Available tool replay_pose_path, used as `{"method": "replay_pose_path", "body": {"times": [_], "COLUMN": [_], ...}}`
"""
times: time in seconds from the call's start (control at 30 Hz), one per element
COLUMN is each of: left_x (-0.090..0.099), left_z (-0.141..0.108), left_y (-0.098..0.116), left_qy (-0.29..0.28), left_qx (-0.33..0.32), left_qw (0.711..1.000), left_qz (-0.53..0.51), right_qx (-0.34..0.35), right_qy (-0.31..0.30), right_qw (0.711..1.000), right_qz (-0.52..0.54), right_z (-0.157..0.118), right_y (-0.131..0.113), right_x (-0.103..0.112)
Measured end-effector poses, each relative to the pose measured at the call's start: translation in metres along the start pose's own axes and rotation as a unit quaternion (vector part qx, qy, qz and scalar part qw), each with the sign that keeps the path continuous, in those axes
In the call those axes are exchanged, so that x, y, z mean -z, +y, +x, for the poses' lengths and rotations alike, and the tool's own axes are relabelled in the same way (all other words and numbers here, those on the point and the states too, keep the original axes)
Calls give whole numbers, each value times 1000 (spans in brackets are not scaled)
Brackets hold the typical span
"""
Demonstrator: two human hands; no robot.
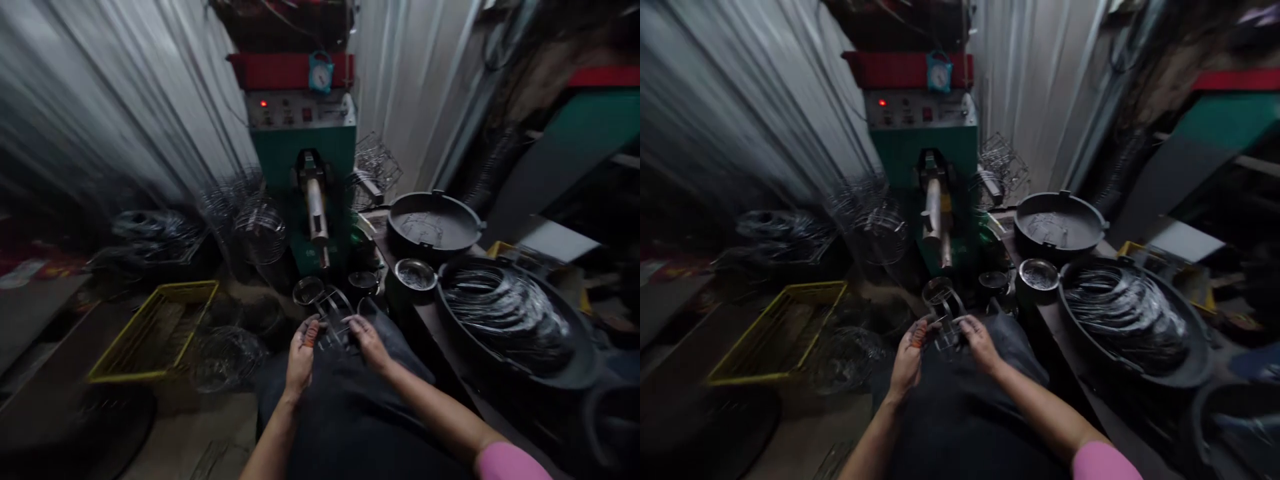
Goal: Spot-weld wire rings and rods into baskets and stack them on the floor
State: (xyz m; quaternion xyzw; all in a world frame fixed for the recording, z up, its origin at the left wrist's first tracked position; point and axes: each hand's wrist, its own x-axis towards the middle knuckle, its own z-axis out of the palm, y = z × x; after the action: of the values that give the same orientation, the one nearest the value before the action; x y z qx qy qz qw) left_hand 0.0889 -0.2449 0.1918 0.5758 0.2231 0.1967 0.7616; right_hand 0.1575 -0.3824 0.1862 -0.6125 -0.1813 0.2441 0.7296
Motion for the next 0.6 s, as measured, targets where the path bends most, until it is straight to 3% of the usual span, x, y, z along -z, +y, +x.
{"method": "replay_pose_path", "body": {"times": [0.1,0.17,0.2,0.3,0.43,0.5,0.6], "left_x": [-19,-23,-24,-23,-26,-31,-37], "left_z": [-5,-7,-9,-13,-17,-17,-15], "left_y": [-3,-8,-11,-21,-24,-22,-22], "left_qy": [-26,-47,-65,-103,-110,-106,-63], "left_qx": [37,59,69,71,44,38,37], "left_qw": [999,996,993,985,981,981,987], "left_qz": [4,51,73,118,154,156,140], "right_qx": [78,120,132,101,-65,-172,-251], "right_qy": [-117,-117,-74,151,440,514,525], "right_qw": [977,943,924,847,661,591,563], "right_qz": [-161,-287,-350,-500,-605,-597,-586], "right_z": [-9,-6,-2,11,19,17,14], "right_y": [3,-4,-12,-50,-102,-116,-123], "right_x": [7,36,59,154,280,322,355]}}
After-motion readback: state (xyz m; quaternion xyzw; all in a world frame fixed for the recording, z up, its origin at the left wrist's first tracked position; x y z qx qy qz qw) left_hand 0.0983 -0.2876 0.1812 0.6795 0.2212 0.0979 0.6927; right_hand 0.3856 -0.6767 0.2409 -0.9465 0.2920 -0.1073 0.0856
